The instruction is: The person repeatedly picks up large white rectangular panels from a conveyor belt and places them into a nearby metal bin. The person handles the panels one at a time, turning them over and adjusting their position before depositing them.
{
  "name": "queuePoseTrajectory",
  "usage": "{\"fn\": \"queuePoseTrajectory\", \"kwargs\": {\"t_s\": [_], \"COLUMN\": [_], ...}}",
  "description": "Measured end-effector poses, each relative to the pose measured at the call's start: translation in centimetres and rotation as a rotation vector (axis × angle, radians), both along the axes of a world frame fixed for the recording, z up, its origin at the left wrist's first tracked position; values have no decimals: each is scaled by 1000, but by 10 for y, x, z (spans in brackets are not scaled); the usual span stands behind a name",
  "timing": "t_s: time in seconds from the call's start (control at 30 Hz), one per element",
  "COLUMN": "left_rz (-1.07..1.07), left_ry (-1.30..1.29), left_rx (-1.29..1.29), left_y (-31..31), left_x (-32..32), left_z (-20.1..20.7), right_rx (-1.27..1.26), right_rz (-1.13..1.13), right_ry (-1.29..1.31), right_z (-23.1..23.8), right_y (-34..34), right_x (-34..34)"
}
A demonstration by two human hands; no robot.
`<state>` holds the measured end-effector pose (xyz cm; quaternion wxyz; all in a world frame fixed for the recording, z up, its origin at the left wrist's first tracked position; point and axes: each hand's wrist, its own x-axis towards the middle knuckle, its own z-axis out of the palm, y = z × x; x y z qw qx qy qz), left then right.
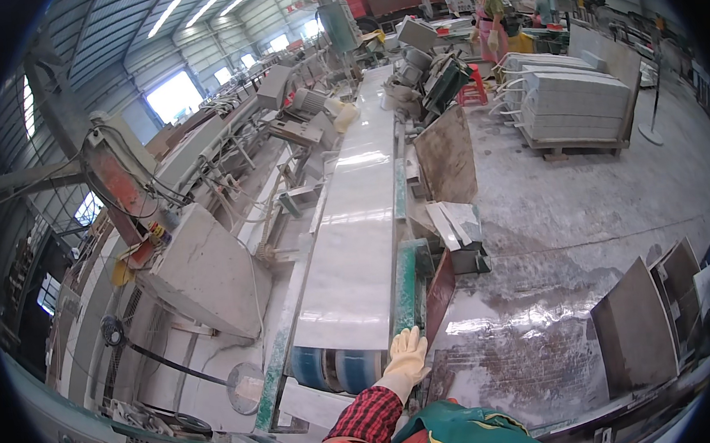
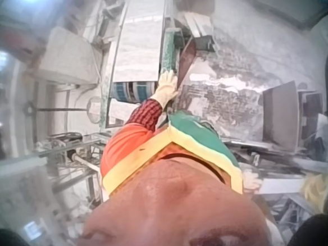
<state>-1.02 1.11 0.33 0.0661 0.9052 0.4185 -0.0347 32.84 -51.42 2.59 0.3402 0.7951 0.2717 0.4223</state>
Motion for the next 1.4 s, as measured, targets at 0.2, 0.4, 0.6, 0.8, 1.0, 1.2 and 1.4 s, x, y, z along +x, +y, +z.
{"fn": "queuePoseTrajectory", "kwargs": {"t_s": [0.2, 0.4, 0.6, 0.8, 1.0, 1.2, 1.4], "left_rz": [-75, -99, -146, -197, -224, -250, -250], "left_ry": [-120, -105, 211, 238, 208, 169, 195], "left_rx": [55, 113, 62, 125, 228, 249, 256], "left_y": [9, -2, 4, 17, 21, 17, 30], "left_x": [19, 2, 1, 2, -1, 1, -4], "left_z": [16, 5, -6, -16, -27, -22, -39], "right_rx": [339, 809, 929, 957, 1007, 1411, 1220], "right_rz": [-102, -372, -605, -577, -606, -633, -1025], "right_ry": [244, 316, 465, 429, 490, 597, 548], "right_z": [22, -6, -35, -29, -10, 25, 35], "right_y": [16, 48, 36, 36, 47, 12, -10], "right_x": [-23, -17, -20, -33, -41, 6, 62]}}
